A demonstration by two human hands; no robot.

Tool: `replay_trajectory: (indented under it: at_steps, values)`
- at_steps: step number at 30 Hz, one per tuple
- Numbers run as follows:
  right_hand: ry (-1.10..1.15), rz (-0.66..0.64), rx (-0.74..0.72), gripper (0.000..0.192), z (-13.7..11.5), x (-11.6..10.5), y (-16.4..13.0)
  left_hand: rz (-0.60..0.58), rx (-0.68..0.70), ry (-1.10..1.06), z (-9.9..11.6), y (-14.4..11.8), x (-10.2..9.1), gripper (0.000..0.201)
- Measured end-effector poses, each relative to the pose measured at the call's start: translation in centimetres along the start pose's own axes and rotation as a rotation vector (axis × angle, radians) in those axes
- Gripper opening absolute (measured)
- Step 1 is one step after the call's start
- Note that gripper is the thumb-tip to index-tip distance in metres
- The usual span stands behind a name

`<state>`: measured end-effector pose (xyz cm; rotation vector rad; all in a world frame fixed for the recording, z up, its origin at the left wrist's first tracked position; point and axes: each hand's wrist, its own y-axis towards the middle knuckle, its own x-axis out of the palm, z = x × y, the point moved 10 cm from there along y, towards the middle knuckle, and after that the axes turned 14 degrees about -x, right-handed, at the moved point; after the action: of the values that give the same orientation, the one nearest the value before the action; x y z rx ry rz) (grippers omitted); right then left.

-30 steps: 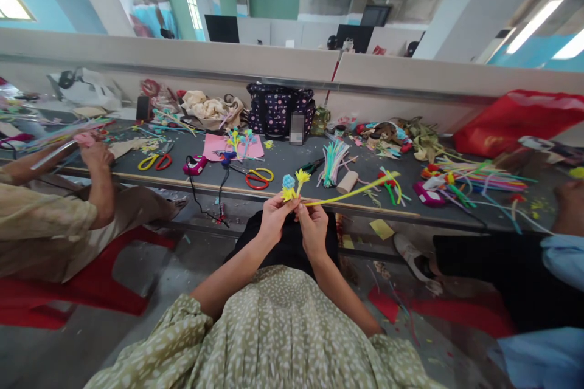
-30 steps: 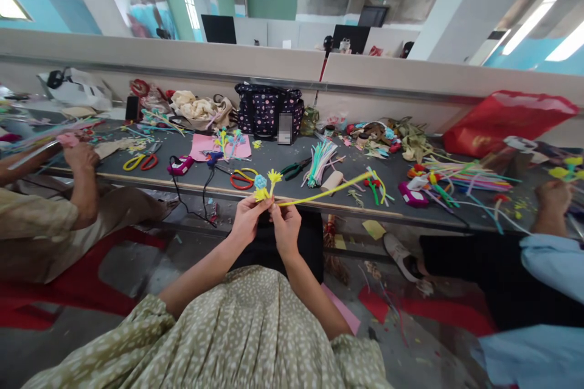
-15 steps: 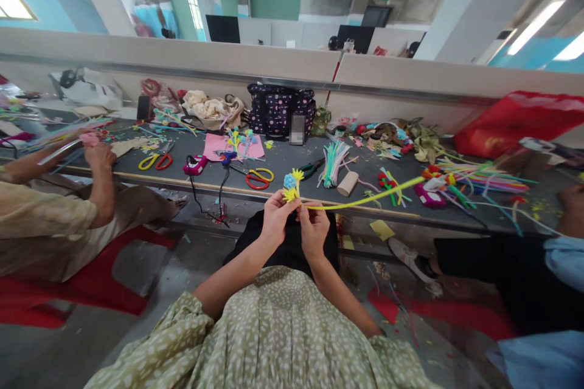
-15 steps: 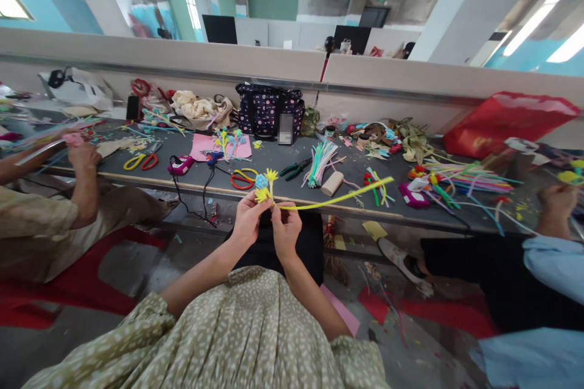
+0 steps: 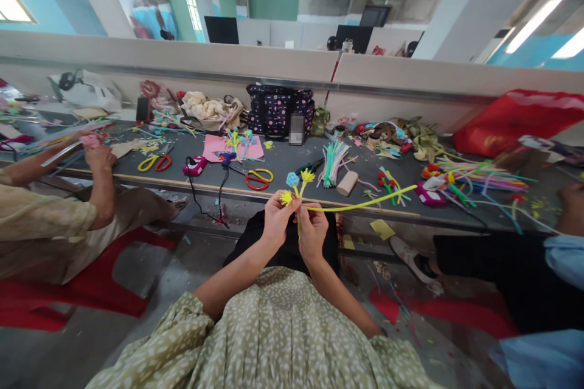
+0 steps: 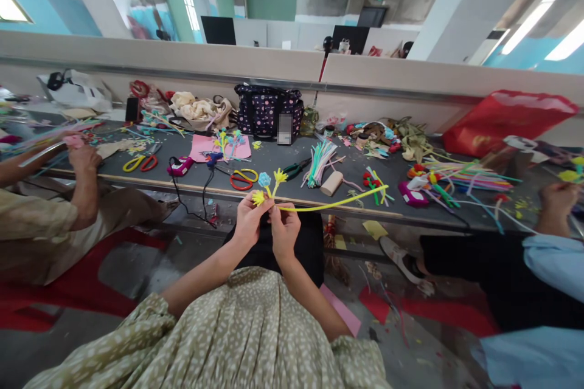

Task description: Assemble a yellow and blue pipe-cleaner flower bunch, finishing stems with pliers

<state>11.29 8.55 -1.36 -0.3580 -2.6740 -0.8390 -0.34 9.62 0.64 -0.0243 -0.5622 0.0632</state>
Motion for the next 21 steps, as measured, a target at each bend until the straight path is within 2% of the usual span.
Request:
replay_trajectory:
  at_steps: [10,14,17,21]
  values:
    - [-0.040,-0.003,-0.001,0.021,0.5,-0.3,-0.3,0.029,0.041,0.036,0.3,-0.3,-0.1,0.033]
    - [-0.064,-0.006,-0.031,0.020,0.0,-0.5,-0.1,0.010,0.038,0.042,0.3,-0.3,0.0,0.028]
    - [-0.112,0.000,-0.103,0.016,-1.0,-0.9,0.4,-0.026,0.021,0.037,0.1,-0.2,0.2,0.023]
    - [-0.244,-0.038,-0.278,0.009,-3.2,-0.9,0.8,-0.020,-0.007,0.026,-0.3,-0.1,-0.1,0.022]
